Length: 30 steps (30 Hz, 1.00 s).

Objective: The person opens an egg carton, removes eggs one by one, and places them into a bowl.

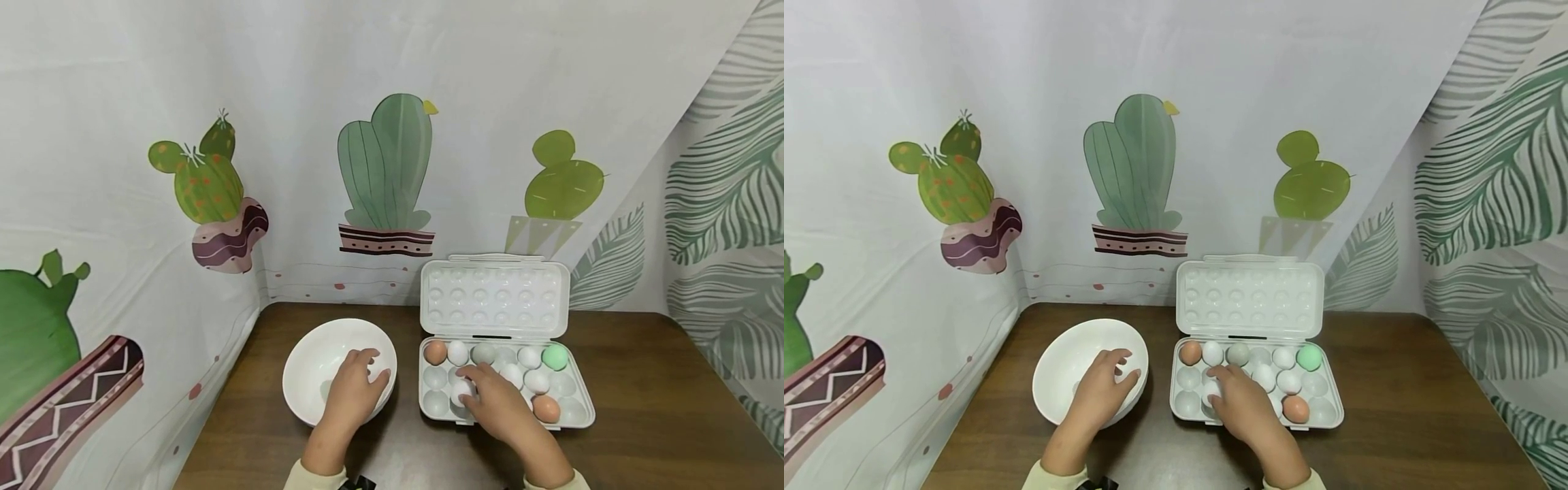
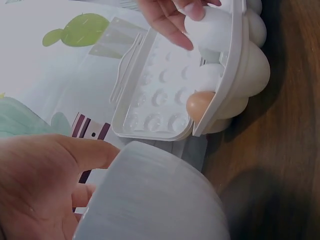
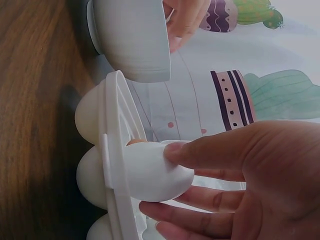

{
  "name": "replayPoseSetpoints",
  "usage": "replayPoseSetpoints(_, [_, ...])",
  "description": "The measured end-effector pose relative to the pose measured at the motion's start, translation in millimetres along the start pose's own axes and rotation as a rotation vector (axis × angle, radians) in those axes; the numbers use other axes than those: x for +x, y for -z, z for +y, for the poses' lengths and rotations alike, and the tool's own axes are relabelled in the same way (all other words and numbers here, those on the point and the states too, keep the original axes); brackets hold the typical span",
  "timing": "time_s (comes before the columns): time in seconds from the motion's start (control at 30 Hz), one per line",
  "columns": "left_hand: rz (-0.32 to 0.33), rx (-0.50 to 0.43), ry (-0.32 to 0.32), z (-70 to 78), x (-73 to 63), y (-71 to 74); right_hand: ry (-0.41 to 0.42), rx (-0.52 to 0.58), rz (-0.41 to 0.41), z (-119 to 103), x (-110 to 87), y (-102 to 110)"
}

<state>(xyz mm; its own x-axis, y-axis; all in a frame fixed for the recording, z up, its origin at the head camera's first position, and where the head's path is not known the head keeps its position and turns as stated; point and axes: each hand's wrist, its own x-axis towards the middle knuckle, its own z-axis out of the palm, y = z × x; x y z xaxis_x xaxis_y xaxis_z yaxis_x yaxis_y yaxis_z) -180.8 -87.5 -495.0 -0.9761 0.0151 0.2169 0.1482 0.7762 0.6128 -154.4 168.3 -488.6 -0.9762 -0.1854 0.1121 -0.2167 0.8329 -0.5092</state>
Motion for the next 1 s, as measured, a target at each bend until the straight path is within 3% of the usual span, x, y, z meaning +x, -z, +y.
replayPoseSetpoints(0.17, [0.012,-0.043,-0.019,3.3,0.1,0.8,0.010,0.012,0.018,-1,1.7,1])
replayPoseSetpoints(0.4, [0.057,-0.096,-0.109,9.4,0.5,1.6,0.036,0.050,0.084,-1,4.0,0])
replayPoseSetpoints(0.63, [0.023,-0.128,-0.163,16.3,-1.8,0.2,0.070,0.086,0.138,1,4.3,-2])
replayPoseSetpoints(1.0, [-0.052,-0.104,-0.256,21.1,-5.9,-7.0,0.112,0.192,0.174,-3,4.3,0])
